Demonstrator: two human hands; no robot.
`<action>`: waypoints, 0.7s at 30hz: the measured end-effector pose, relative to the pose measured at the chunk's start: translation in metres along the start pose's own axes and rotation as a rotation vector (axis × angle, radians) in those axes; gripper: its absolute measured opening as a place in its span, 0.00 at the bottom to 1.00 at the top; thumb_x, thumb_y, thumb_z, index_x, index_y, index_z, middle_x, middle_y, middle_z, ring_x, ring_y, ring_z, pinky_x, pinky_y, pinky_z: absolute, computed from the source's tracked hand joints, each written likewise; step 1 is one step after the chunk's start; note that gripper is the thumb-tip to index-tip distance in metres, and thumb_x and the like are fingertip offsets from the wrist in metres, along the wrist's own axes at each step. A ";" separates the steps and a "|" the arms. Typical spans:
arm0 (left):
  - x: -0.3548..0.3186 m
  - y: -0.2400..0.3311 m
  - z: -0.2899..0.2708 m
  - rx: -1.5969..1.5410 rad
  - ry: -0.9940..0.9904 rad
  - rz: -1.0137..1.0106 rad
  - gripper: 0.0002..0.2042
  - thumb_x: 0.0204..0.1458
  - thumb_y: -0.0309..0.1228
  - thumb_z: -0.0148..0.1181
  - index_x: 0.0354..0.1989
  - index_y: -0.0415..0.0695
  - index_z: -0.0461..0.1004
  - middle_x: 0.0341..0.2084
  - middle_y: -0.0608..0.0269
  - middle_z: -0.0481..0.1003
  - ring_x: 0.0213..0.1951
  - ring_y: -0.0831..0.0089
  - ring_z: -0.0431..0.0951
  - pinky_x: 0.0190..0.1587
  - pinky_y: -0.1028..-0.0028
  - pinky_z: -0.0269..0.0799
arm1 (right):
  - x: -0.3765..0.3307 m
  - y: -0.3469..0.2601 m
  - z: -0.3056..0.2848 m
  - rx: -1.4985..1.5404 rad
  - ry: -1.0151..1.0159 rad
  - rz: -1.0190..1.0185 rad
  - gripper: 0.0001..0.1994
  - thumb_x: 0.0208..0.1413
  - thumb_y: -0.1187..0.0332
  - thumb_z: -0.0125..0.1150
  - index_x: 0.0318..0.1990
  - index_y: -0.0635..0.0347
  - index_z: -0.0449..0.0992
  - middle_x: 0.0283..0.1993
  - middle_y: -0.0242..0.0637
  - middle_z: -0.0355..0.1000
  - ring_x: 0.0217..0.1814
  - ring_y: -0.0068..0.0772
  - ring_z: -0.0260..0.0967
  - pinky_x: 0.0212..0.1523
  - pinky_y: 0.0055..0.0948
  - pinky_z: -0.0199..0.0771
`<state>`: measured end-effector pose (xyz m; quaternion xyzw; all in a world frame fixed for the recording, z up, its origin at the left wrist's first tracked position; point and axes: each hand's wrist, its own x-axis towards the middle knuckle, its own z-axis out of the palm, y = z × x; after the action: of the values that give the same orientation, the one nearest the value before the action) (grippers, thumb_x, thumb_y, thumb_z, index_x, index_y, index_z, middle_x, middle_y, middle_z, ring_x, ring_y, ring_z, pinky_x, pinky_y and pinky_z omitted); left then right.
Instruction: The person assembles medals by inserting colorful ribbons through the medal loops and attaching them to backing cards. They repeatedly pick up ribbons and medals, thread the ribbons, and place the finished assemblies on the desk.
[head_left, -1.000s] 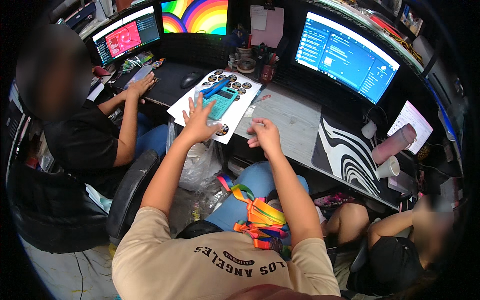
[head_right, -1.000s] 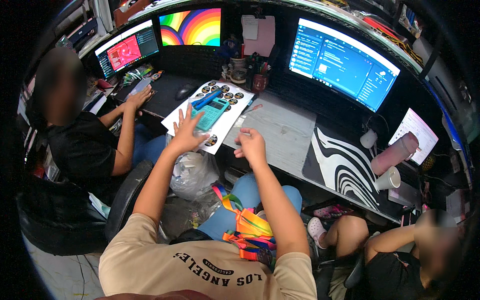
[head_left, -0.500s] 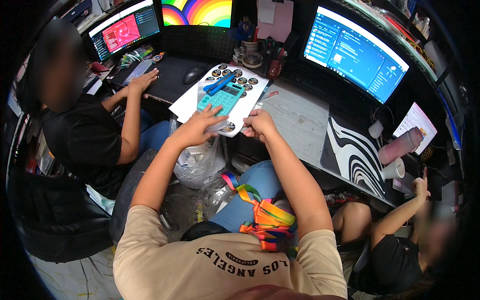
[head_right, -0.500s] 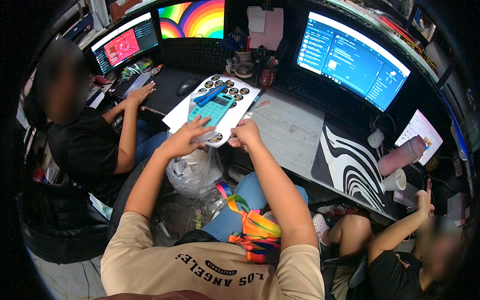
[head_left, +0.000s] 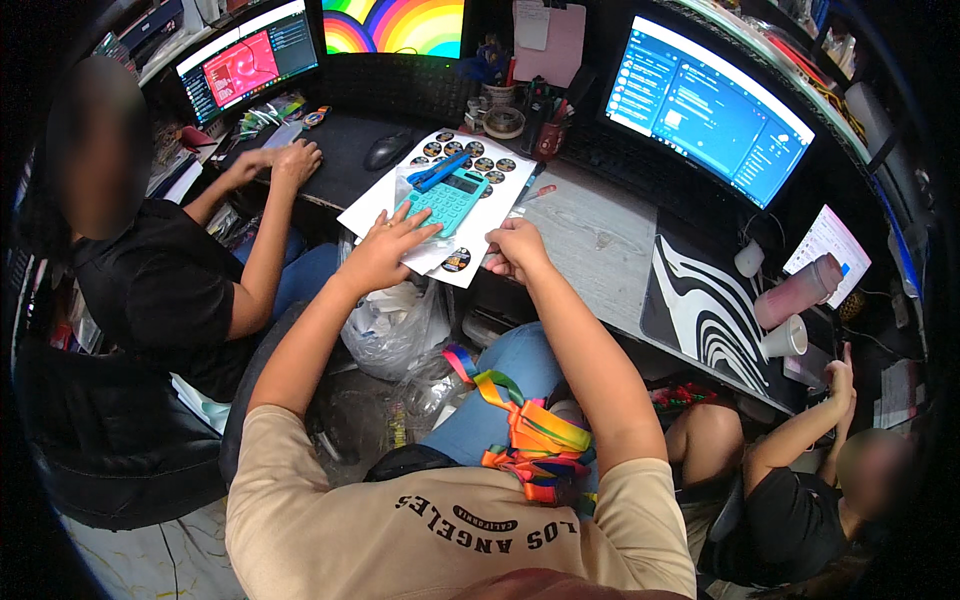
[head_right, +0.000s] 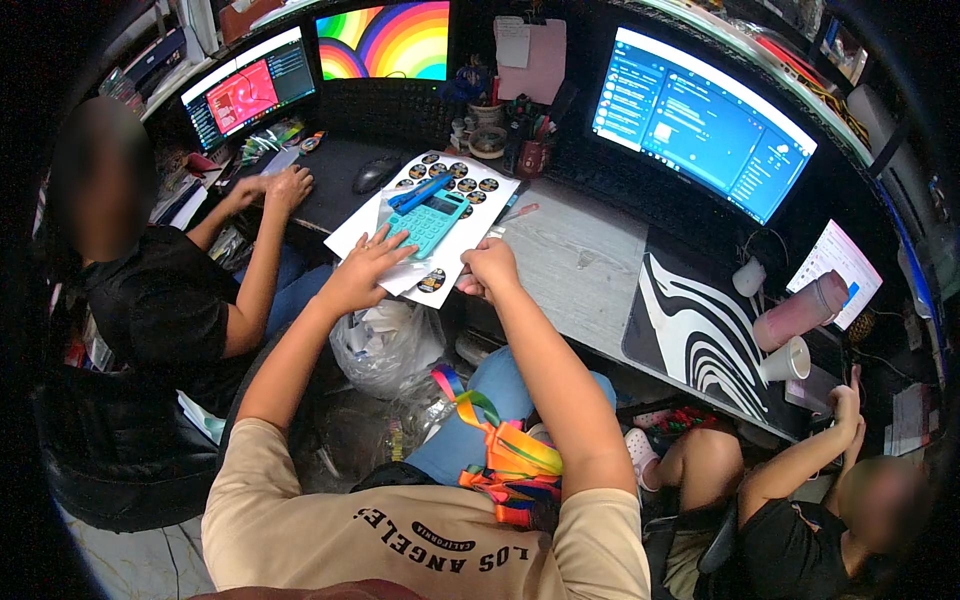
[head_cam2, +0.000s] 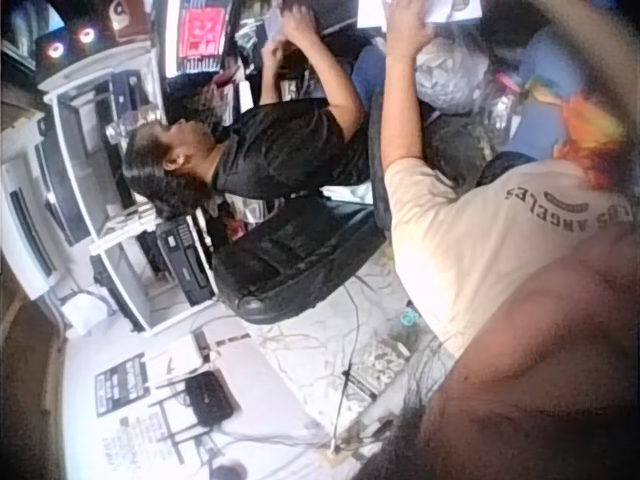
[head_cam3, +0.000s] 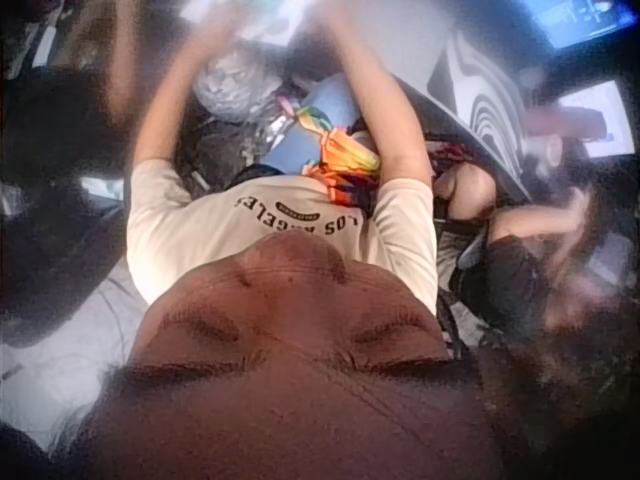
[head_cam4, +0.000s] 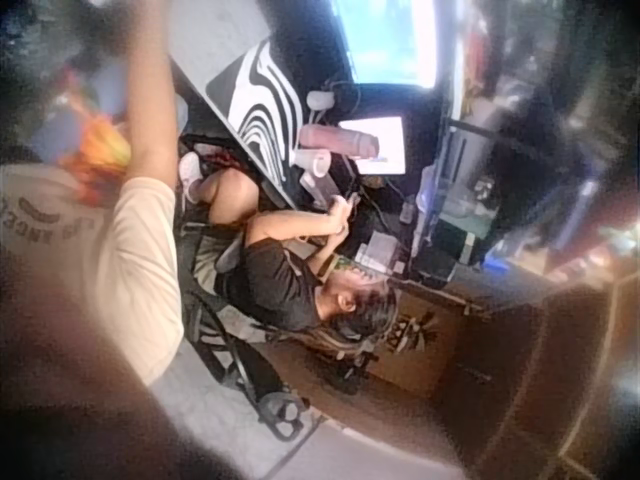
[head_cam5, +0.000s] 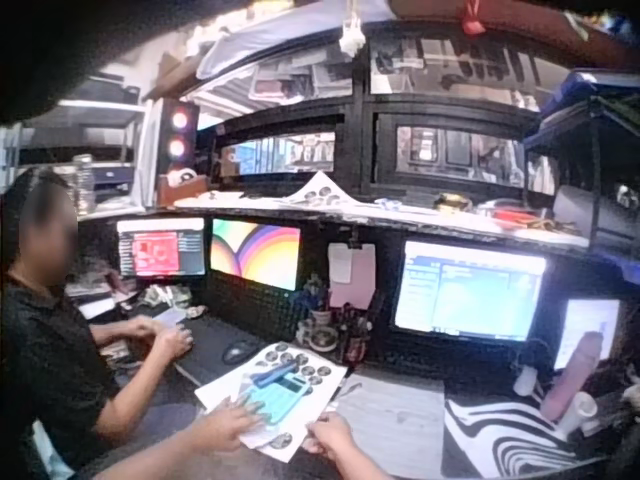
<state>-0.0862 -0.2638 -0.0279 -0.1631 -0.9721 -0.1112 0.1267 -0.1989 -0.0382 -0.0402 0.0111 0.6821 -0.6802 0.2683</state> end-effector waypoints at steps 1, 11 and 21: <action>0.001 0.000 0.003 -0.006 0.031 0.016 0.41 0.33 0.17 0.59 0.64 0.57 0.65 0.66 0.59 0.60 0.69 0.47 0.53 0.68 0.48 0.50 | 0.001 0.000 0.002 0.015 0.009 -0.002 0.16 0.47 0.81 0.57 0.45 0.69 0.67 0.25 0.44 0.74 0.13 0.30 0.70 0.07 0.27 0.66; 0.011 -0.015 0.019 -0.286 0.308 -0.012 0.38 0.33 0.08 0.52 0.60 0.48 0.69 0.62 0.49 0.66 0.66 0.49 0.59 0.68 0.61 0.54 | -0.009 -0.010 0.011 -0.111 0.142 -0.365 0.24 0.51 0.78 0.61 0.56 0.74 0.63 0.24 0.41 0.73 0.13 0.26 0.67 0.10 0.25 0.64; 0.020 -0.019 0.026 -0.392 0.494 -0.050 0.27 0.49 0.13 0.54 0.59 0.49 0.71 0.57 0.51 0.71 0.62 0.55 0.68 0.64 0.66 0.62 | -0.094 -0.029 -0.074 -0.105 0.070 -0.377 0.27 0.51 0.78 0.60 0.60 0.74 0.61 0.26 0.42 0.75 0.14 0.25 0.67 0.12 0.23 0.65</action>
<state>-0.1161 -0.2684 -0.0506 -0.1284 -0.8757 -0.3357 0.3223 -0.1554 0.0615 0.0174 -0.1073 0.7154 -0.6813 0.1124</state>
